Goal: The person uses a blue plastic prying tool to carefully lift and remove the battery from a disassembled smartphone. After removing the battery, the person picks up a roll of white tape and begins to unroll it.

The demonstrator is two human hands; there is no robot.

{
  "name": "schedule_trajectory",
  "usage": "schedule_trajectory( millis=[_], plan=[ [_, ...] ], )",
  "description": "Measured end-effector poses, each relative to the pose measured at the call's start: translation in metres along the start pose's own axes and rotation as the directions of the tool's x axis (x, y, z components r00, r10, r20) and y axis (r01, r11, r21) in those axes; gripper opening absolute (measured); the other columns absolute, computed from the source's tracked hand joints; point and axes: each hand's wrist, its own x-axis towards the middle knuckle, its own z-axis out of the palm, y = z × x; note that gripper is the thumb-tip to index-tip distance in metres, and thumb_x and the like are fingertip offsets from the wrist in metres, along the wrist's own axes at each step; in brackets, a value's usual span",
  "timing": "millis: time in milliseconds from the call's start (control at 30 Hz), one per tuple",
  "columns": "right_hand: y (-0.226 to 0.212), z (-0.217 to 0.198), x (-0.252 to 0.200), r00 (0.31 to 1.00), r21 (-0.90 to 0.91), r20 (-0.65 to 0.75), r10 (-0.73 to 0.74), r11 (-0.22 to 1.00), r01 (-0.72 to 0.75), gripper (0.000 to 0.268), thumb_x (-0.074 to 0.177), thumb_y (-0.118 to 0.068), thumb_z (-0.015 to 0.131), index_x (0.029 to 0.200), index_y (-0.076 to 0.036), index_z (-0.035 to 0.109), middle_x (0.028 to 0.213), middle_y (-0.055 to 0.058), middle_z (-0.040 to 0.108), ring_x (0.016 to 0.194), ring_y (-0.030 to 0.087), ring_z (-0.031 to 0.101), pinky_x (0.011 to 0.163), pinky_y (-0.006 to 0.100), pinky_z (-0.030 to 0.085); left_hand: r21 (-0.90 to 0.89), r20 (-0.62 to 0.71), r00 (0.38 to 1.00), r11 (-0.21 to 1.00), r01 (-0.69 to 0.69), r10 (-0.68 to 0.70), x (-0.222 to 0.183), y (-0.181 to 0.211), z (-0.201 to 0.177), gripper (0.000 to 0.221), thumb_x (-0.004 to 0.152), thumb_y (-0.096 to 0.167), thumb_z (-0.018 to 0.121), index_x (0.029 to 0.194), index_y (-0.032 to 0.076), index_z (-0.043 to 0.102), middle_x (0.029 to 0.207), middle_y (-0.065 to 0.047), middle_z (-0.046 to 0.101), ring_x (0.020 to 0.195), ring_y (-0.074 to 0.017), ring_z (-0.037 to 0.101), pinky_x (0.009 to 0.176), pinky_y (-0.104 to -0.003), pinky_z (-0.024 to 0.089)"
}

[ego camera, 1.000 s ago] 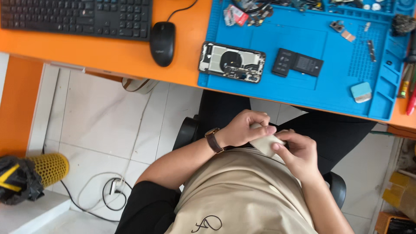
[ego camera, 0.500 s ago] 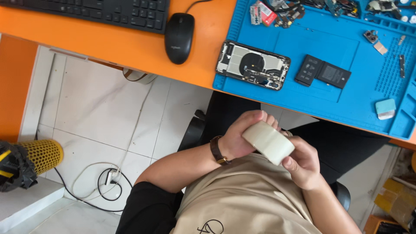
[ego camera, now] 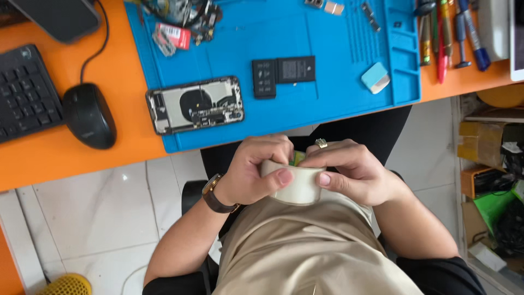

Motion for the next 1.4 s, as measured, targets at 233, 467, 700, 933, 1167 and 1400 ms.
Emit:
schedule_trajectory(
  millis=[233,467,700,933,1167,1400],
  plan=[
    [0.005,-0.011,-0.006,0.927,-0.429,-0.186,-0.325,0.876,0.221,0.031,0.100,-0.013,0.065,0.120,0.007,0.078,0.116,0.026,0.077,0.105,0.039,0.078,0.086,0.045,0.063,-0.047,-0.124,0.982,0.988,-0.147,0.140,0.029,-0.014,0.012,0.040,0.094,0.019,0.075,0.063,0.009,0.052,0.056,-0.001,0.043,0.056,-0.0158,0.040,0.057,-0.029,0.042],
    [0.006,-0.014,-0.005,0.850,-0.898,-0.049,-0.525,0.396,0.193,0.066,0.112,-0.054,0.041,0.145,-0.004,0.069,0.148,0.032,0.051,0.126,0.044,0.051,0.107,0.050,0.048,0.811,0.000,0.748,0.438,-0.388,0.663,0.016,-0.043,0.033,0.038,0.106,0.043,0.069,0.091,0.008,0.064,0.082,-0.004,0.069,0.071,-0.0252,0.065,0.087,-0.048,0.056],
    [0.005,-0.017,-0.008,0.905,-0.921,-0.105,-0.412,0.383,0.068,0.053,0.123,-0.031,0.041,0.156,0.008,0.053,0.158,0.039,0.055,0.140,0.052,0.059,0.116,0.060,0.047,0.913,0.278,0.869,0.167,-0.371,0.409,0.022,-0.018,0.031,0.023,0.113,0.026,0.068,0.127,0.007,0.066,0.114,-0.005,0.077,0.108,-0.0184,0.076,0.109,-0.043,0.053],
    [0.026,-0.007,-0.019,0.805,-0.957,-0.135,-0.578,0.288,0.046,0.043,0.128,-0.019,0.040,0.154,0.011,0.055,0.158,0.042,0.054,0.144,0.061,0.059,0.121,0.065,0.051,0.921,0.222,0.875,0.202,-0.333,0.430,0.026,-0.015,0.045,0.016,0.111,0.018,0.073,0.116,0.009,0.061,0.106,0.000,0.076,0.102,-0.0196,0.078,0.112,-0.044,0.051],
    [0.019,0.000,-0.018,0.755,-0.984,0.051,-0.654,0.095,0.148,0.025,0.111,-0.011,0.066,0.115,0.011,0.078,0.123,0.036,0.076,0.111,0.054,0.072,0.096,0.057,0.052,0.738,0.029,0.936,0.624,-0.258,0.351,0.008,-0.009,0.037,0.022,0.114,0.024,0.053,0.113,0.002,0.056,0.090,-0.010,0.064,0.085,-0.0327,0.063,0.110,-0.052,0.046],
    [-0.004,0.003,0.006,0.844,-0.899,0.042,-0.535,0.348,0.266,0.047,0.111,-0.039,0.048,0.123,-0.004,0.076,0.133,0.027,0.071,0.116,0.044,0.069,0.103,0.051,0.062,0.038,-0.299,0.952,0.998,-0.048,0.058,0.020,0.011,0.004,0.040,0.102,0.035,0.061,0.070,0.015,0.050,0.066,0.004,0.037,0.070,-0.0149,0.030,0.092,-0.042,0.045]
  ],
)
